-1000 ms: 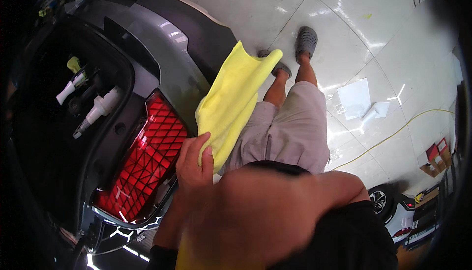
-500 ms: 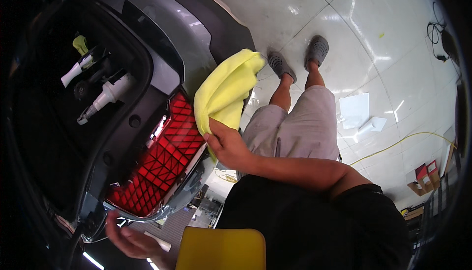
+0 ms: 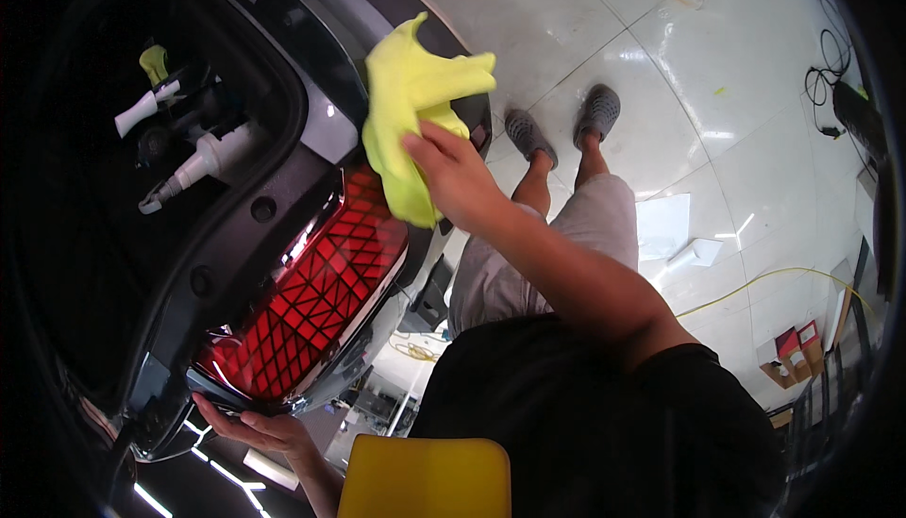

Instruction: The person applies a protective film to the rear bumper of a car. They use a squeegee to smooth the film, a knife to trim the edges, and a heat gun to conform the material to the curves. The person also wipes the surface with a cloth and uses a spray bottle.

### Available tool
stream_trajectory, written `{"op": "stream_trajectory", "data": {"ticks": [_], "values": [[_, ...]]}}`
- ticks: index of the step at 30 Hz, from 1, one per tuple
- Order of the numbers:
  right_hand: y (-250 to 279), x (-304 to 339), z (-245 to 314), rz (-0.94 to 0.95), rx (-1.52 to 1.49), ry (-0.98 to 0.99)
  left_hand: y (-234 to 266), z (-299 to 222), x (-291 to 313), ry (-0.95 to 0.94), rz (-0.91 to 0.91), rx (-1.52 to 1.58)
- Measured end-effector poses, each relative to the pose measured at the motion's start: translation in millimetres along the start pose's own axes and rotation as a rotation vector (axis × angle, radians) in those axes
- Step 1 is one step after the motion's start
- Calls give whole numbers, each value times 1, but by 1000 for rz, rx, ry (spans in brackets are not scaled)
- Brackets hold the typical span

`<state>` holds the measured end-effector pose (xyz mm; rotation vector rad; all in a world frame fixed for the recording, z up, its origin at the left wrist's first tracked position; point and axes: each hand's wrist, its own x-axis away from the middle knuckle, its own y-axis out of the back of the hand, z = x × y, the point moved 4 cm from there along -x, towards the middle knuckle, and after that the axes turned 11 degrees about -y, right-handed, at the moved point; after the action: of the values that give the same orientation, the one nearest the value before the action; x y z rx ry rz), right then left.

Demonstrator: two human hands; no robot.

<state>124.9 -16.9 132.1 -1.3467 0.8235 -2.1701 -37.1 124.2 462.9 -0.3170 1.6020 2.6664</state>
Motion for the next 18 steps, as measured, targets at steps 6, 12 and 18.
{"op": "stream_trajectory", "data": {"ticks": [6,12,18], "values": [[-17,80,-73,38,424,151,-1,-9,-5,27,-74,45],[-38,20,-29,-87,680,579,-2,-8,-4,3,-107,26],[-29,-20,30,4,385,99,-1,-10,-1,42,-65,21]]}}
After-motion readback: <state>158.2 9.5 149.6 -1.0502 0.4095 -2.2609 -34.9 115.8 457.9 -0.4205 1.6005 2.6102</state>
